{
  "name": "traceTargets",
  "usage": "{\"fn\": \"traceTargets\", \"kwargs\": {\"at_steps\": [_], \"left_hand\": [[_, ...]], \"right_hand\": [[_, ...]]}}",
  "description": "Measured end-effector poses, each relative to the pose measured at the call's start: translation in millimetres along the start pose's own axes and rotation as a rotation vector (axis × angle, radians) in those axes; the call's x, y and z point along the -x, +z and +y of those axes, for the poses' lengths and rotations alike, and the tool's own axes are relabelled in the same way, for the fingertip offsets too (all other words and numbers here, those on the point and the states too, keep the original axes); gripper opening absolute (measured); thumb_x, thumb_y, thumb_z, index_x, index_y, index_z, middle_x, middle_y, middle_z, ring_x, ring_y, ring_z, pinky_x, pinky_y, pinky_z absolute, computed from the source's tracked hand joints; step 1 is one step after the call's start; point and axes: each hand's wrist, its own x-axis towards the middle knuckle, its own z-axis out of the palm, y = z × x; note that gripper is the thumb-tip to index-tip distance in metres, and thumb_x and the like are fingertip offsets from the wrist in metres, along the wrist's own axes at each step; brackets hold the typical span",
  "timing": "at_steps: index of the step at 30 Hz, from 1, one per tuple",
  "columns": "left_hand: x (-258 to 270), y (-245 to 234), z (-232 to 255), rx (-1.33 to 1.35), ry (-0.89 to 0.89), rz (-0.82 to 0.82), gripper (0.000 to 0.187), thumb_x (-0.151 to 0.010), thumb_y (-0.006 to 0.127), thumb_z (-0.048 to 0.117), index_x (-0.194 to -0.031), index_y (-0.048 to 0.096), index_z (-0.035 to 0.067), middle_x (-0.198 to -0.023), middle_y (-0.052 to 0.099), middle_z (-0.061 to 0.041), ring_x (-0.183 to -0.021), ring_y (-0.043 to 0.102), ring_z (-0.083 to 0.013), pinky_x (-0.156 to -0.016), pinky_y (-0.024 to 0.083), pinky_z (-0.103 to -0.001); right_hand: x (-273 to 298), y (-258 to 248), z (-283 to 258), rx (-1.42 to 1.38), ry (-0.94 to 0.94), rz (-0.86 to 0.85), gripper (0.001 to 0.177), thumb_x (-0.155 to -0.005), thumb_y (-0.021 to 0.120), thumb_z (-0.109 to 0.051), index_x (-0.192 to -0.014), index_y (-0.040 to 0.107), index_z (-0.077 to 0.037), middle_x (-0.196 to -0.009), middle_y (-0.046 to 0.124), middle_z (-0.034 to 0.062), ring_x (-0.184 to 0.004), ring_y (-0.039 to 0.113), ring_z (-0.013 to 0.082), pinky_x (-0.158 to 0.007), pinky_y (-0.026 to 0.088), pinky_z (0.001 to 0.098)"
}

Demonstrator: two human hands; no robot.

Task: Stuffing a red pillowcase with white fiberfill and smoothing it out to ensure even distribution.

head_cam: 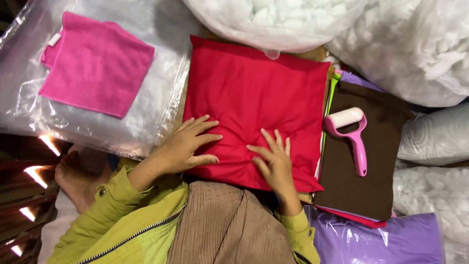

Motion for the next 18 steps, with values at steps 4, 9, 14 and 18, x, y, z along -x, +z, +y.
{"fn": "traceTargets", "kwargs": {"at_steps": [4, 9, 14, 18], "left_hand": [[16.5, 5.0, 13.7, -0.076, 0.115, 0.093, 0.082, -0.07, 0.078, 0.073, -0.137, 0.063, 0.029, -0.149, 0.053, -0.007, -0.147, 0.038, -0.0387, -0.117, 0.028, -0.063], [10.2, 21.8, 14.5, -0.086, 0.254, 0.288, 0.066, -0.085, 0.076, 0.05, -0.143, 0.059, 0.022, -0.133, 0.063, -0.005, -0.143, 0.048, -0.0308, -0.121, 0.022, -0.054], [-5.2, 17.9, 15.9, -0.11, 0.178, 0.412, 0.061, -0.088, 0.078, 0.037, -0.144, 0.058, 0.022, -0.124, 0.067, -0.002, -0.134, 0.057, -0.0274, -0.115, 0.035, -0.052], [-13.8, 31.0, 5.6, -0.171, 0.15, 0.324, 0.072, -0.083, 0.08, 0.041, -0.148, 0.053, 0.026, -0.132, 0.062, 0.001, -0.142, 0.047, -0.0258, -0.117, 0.028, -0.056]], "right_hand": [[-14.5, 1.2, 10.4, -0.194, 0.088, 0.187, 0.016, -0.1, 0.063, -0.025, -0.108, 0.076, -0.027, -0.147, 0.06, 0.0021, -0.145, 0.043, 0.0372, -0.122, 0.017, 0.0621], [-46.7, -31.4, 7.0, -0.577, 0.16, 0.404, 0.016, -0.104, 0.056, -0.011, -0.096, 0.07, -0.009, -0.126, 0.073, 0.0132, -0.126, 0.064, 0.0361, -0.111, 0.039, 0.054], [-54.4, -53.7, -0.5, -0.641, 0.295, 0.521, 0.021, -0.105, 0.062, -0.019, -0.089, 0.075, -0.021, -0.075, 0.059, -0.0055, -0.075, 0.051, 0.0088, -0.073, 0.047, 0.0281], [-45.8, -47.2, 15.0, -0.782, 0.284, 0.554, 0.021, -0.106, 0.057, -0.017, -0.093, 0.073, -0.016, -0.084, 0.061, -0.0026, -0.08, 0.051, 0.0109, -0.078, 0.046, 0.0265]]}}
